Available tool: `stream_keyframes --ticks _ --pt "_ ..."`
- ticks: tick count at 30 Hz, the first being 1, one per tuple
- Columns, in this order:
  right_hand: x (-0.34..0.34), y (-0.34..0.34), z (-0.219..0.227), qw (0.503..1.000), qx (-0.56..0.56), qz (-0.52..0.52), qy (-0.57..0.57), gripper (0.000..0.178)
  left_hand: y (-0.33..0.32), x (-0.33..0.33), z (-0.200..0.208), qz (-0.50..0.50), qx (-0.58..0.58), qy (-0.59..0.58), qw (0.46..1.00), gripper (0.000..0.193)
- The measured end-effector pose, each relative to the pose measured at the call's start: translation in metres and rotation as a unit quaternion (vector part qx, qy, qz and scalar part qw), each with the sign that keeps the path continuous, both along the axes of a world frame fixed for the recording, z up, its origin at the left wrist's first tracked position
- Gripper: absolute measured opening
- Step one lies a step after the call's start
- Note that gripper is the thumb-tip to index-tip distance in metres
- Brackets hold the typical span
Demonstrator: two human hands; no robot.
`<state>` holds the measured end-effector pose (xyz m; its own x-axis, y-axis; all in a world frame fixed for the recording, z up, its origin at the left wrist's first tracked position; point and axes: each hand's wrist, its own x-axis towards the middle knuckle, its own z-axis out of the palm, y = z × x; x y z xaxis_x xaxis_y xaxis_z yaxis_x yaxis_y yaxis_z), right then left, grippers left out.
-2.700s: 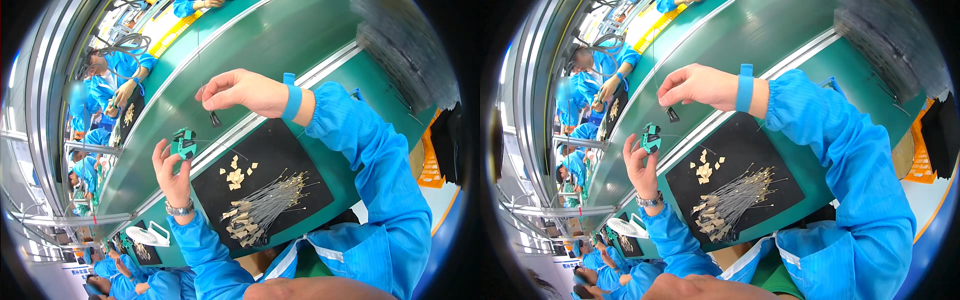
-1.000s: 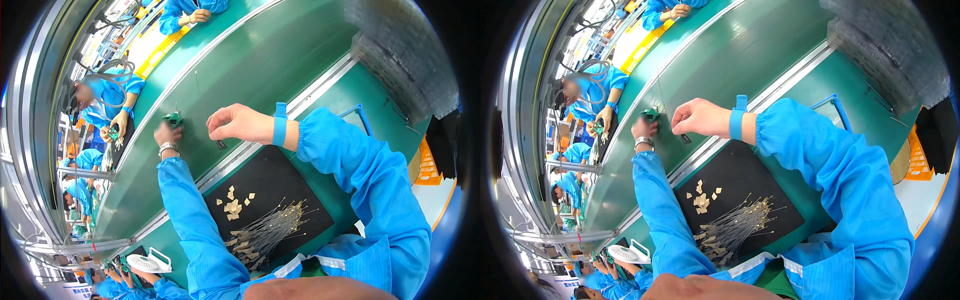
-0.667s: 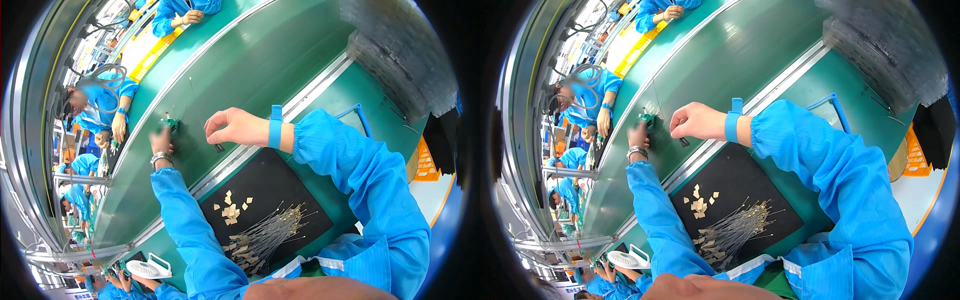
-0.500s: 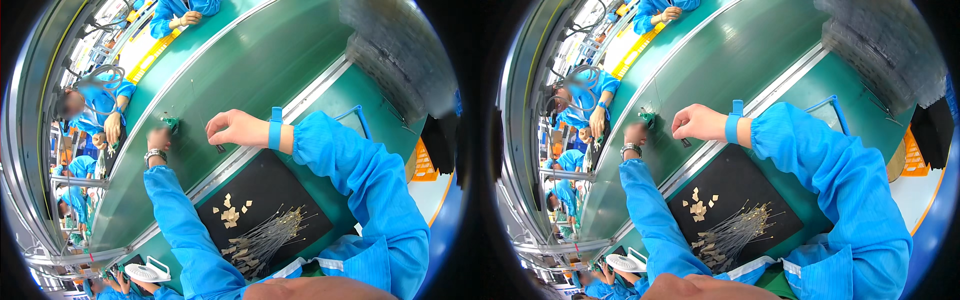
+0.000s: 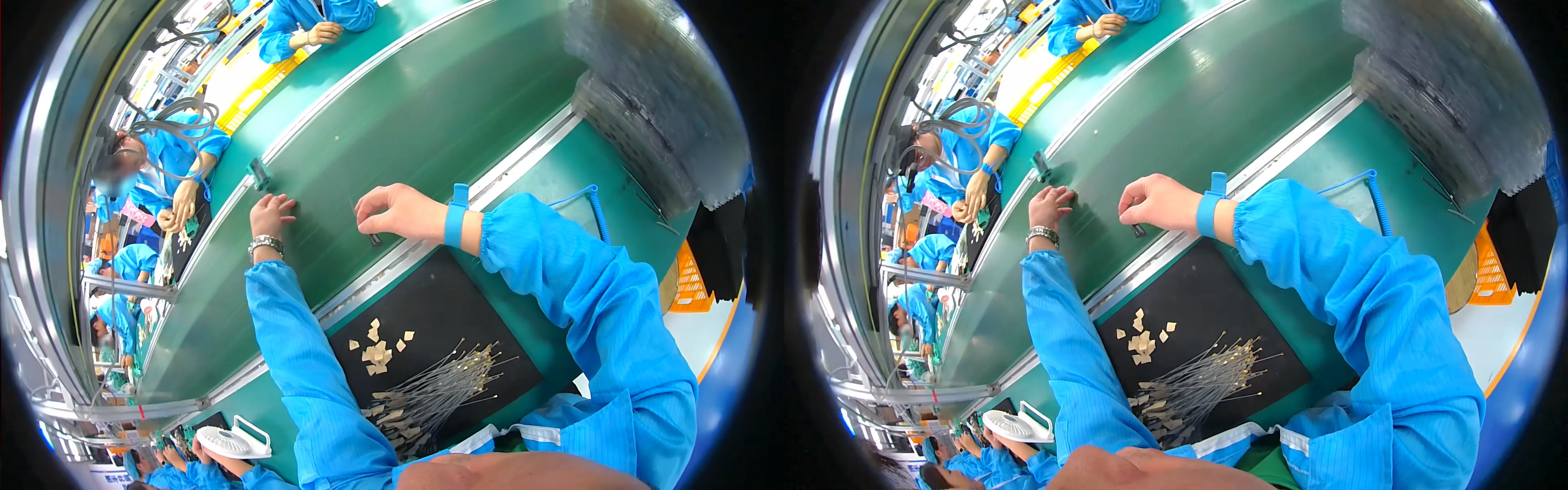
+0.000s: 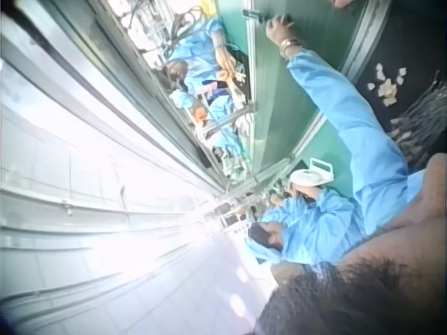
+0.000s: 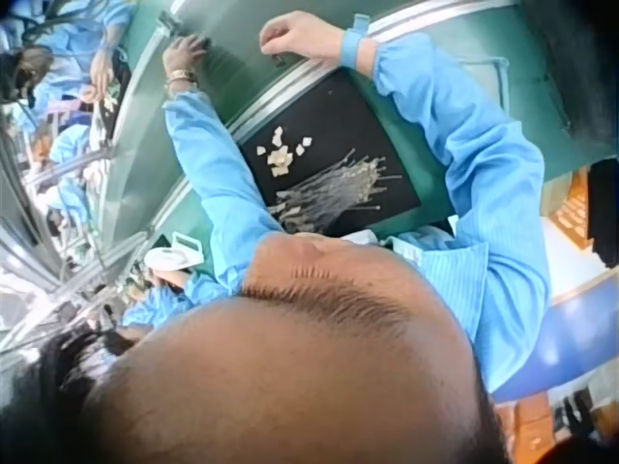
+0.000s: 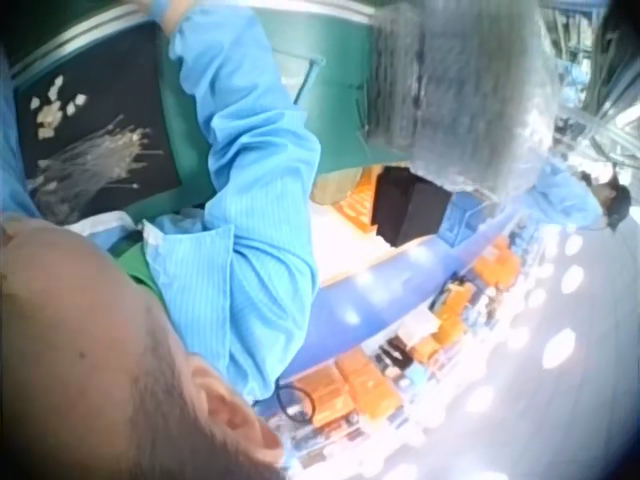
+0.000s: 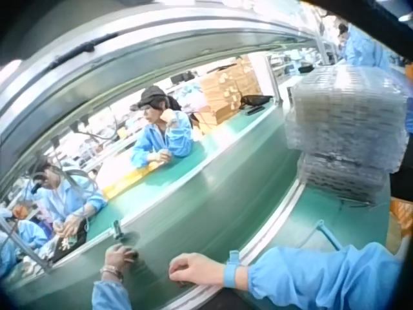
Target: Assembling small electronic components onto wires using a jig on a factory production line.
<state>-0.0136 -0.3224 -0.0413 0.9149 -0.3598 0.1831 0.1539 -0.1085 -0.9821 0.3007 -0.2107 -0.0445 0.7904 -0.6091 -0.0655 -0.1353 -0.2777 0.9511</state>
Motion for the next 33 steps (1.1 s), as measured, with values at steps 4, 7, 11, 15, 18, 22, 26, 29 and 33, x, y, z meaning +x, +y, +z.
stream_keyframes --ticks 4,7,11,15,18,22,26,29,33 --pt "0.004 -0.002 -0.007 0.998 0.051 -0.015 -0.029 0.02 0.039 -0.021 0.017 -0.038 0.137 -0.086 0.986 0.045" --pt "0.004 -0.001 -0.007 0.992 0.114 0.004 -0.051 0.017 0.085 -0.051 0.029 -0.082 0.217 -0.167 0.958 0.042" --pt "-0.002 -0.002 -0.011 0.998 0.026 0.013 -0.061 0.016 0.15 -0.1 0.029 -0.07 0.209 -0.289 0.932 0.037" --pt "-0.005 0.002 -0.005 0.998 0.018 0.007 -0.063 0.013 0.218 -0.144 0.023 -0.03 0.192 -0.334 0.922 0.034" --pt "0.001 0.005 -0.011 0.998 0.006 -0.01 -0.069 0.014 0.256 -0.158 0.008 0.029 0.162 -0.427 0.889 0.028" --pt "-0.004 0.008 -0.004 0.995 -0.038 -0.031 -0.086 0.017 0.277 -0.163 -0.013 0.066 0.159 -0.529 0.831 0.029" --pt "-0.006 0.016 -0.008 0.996 -0.013 0.0 -0.083 0.015 0.278 -0.164 -0.018 0.076 0.232 -0.499 0.832 0.041" --pt "-0.008 0.016 -0.005 0.995 -0.067 -0.014 -0.079 0.011 0.272 -0.163 -0.026 0.088 0.253 -0.506 0.82 0.043" --pt "-0.007 0.006 -0.012 0.988 -0.125 -0.012 -0.095 0.008 0.268 -0.16 -0.027 0.097 0.239 -0.482 0.837 0.036"
